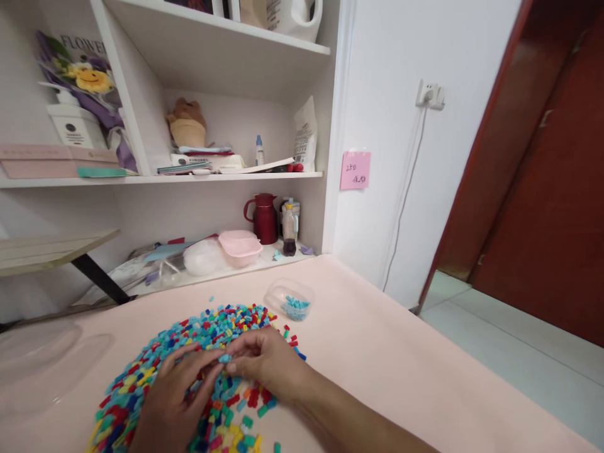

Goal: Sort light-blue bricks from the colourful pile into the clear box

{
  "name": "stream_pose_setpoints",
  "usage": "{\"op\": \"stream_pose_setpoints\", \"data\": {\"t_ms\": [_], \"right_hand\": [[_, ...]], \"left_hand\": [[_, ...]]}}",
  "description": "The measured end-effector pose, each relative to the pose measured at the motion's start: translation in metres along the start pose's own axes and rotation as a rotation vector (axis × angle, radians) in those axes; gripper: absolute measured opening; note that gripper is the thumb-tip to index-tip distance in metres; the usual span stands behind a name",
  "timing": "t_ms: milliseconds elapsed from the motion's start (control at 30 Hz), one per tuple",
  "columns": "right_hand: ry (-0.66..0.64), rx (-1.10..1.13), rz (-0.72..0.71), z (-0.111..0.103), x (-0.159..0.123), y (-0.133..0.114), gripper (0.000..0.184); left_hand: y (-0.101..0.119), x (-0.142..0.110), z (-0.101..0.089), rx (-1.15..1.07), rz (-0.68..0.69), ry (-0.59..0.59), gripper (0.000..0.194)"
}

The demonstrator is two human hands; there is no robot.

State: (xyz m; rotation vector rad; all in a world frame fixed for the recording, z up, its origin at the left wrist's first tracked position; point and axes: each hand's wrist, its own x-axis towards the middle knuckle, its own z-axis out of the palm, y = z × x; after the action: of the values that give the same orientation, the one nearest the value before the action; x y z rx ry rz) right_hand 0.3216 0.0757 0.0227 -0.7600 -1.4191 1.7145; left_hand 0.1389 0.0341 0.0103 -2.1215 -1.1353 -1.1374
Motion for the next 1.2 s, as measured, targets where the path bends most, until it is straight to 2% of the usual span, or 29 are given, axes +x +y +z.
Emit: {"op": "stream_pose_setpoints", "data": {"t_ms": [100,267,533,600,667,767,867,933,1000,1100,1200], "right_hand": [[0.064,-0.045,-0.014,0.002,-0.001,-0.001,0.033],[0.090,-0.100,-0.024,0.005,-0.003,-0.006,0.030],[0.115,-0.178,-0.053,0.002,-0.001,-0.005,0.025],[0.182,-0.260,-0.122,-0.004,0.000,-0.010,0.024],[0.305,-0.399,-0.250,-0.013,-0.001,-0.020,0.021],[0.504,-0.631,-0.470,-0.032,-0.006,-0.040,0.017],[0.658,-0.792,-0.603,-0.053,-0.009,-0.053,0.019],[0.755,-0.890,-0.605,-0.066,-0.009,-0.055,0.021],[0.820,-0.982,-0.549,-0.076,-0.006,-0.051,0.025],[0.808,-1.032,-0.470,-0.082,-0.002,-0.043,0.030],[0.766,-1.012,-0.480,-0.077,0.000,-0.037,0.031]], "left_hand": [[0.002,-0.002,0.000,-0.043,-0.046,0.003,0.015],[0.003,-0.005,0.001,-0.097,-0.123,0.003,0.014],[0.005,0.000,-0.001,-0.076,-0.149,0.027,0.014],[0.003,-0.001,-0.001,-0.063,-0.147,0.040,0.015],[-0.001,-0.004,0.001,-0.049,-0.135,0.043,0.015],[-0.005,-0.008,0.004,-0.041,-0.124,0.034,0.015],[-0.005,-0.008,0.005,-0.037,-0.122,0.045,0.016],[-0.004,-0.007,0.005,-0.026,-0.117,0.065,0.015],[-0.002,-0.004,0.004,-0.017,-0.111,0.083,0.014],[0.001,-0.001,0.002,-0.012,-0.099,0.091,0.013],[0.002,0.000,0.001,-0.019,-0.105,0.097,0.013]]}}
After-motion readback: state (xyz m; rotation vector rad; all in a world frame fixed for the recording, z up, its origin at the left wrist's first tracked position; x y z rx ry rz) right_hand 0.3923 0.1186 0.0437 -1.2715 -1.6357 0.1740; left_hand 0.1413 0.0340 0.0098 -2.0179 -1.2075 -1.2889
